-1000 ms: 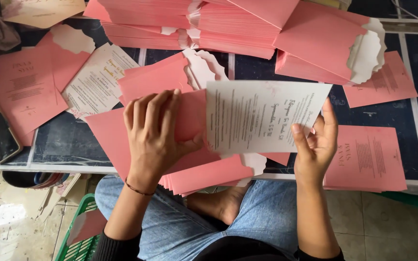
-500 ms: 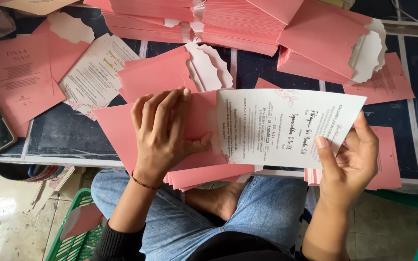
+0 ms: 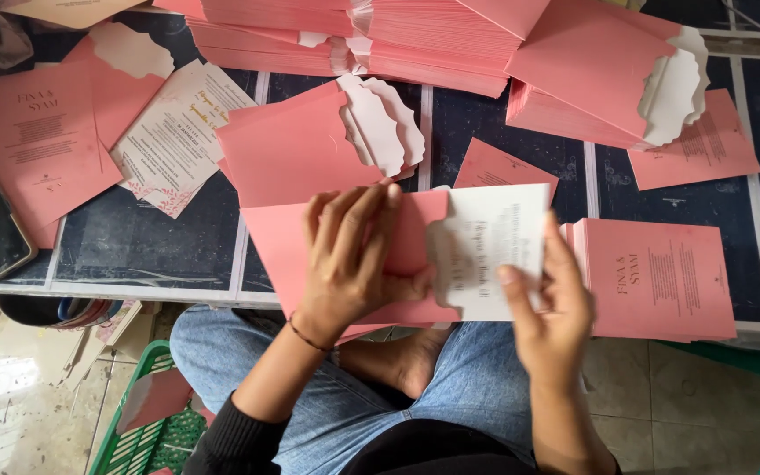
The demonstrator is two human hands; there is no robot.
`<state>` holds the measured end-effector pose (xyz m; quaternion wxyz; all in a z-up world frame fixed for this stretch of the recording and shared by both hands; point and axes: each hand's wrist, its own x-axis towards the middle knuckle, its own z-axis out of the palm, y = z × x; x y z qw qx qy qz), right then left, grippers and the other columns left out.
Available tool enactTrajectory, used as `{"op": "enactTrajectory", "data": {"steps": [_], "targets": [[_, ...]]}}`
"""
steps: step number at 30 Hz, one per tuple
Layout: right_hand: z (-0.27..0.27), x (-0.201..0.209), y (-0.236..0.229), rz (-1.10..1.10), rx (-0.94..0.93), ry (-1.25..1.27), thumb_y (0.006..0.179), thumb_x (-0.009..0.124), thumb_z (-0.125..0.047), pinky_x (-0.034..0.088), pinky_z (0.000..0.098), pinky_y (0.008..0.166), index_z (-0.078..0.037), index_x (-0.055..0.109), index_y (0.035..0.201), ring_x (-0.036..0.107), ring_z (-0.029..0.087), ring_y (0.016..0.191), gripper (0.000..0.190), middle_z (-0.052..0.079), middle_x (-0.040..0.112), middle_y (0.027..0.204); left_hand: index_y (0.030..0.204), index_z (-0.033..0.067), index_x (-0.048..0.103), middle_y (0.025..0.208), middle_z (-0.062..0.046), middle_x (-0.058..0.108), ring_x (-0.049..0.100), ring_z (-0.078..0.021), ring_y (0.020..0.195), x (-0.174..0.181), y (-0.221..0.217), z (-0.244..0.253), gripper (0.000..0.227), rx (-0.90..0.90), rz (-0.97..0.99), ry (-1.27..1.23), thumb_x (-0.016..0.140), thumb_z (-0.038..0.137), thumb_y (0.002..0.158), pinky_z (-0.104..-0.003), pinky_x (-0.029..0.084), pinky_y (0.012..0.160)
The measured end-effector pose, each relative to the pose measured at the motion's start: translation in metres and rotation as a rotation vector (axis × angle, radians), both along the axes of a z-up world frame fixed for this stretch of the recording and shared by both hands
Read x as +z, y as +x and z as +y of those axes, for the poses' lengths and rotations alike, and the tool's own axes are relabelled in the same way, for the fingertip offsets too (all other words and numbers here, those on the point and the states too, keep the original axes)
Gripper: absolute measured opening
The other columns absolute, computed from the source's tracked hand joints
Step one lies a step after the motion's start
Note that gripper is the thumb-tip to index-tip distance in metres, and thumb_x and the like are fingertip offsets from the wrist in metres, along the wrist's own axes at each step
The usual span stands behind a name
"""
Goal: The person sits on the floor and repeatedly inserts white invitation cards into pink envelopes with scalloped edges. They handle the items one at a time, aligning the card with the envelope opening and sliding it inside before placing the completed unit on a growing stack.
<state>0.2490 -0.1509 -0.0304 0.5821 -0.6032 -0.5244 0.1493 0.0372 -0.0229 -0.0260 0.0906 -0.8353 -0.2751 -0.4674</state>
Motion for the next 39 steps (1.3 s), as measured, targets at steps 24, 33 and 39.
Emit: {"op": "enactTrajectory", "data": {"steps": [24,33,39], "targets": [[0.033,-0.040,0.031,-0.091,0.465,-0.355,0.109,0.058,-0.036,0.045,0.0487,0.124,-0.010,0.027,0.165,0.047,0.037,0.153,0.069,0.020,0.032,0.168,0.113,0.0107,0.060,0.105,-0.002,0.064,0.054,-0.0094,0.095,-0.059,-0.071,-0.040,0.008,-0.036,-0.913,-1.404,0.061,0.018,0.111,-0.025,0.046,0.087],[0.033,-0.101,0.067,-0.788,0.170,-0.412,0.095,0.082,-0.041,0.035,0.0574,0.128,-0.003,0.039,0.166,0.032,0.044,0.160,0.091,0.022,0.036,0.171,0.158,0.0099,0.031,0.160,-0.014,0.034,0.033,-0.0245,0.149,-0.036,-0.126,0.056,0.052,0.083,-1.038,-1.002,0.060,0.006,0.114,-0.041,0.038,0.127],[0.037,-0.115,0.062,-0.836,0.140,-0.448,0.095,0.081,-0.037,0.037,0.0562,0.126,-0.001,0.043,0.164,0.039,0.048,0.154,0.087,0.027,0.045,0.165,0.167,0.0021,0.021,0.164,-0.022,0.030,0.032,-0.0354,0.160,-0.017,-0.033,0.022,0.056,0.373,-0.305,-0.620,0.050,-0.007,0.120,-0.054,0.033,0.130]]}}
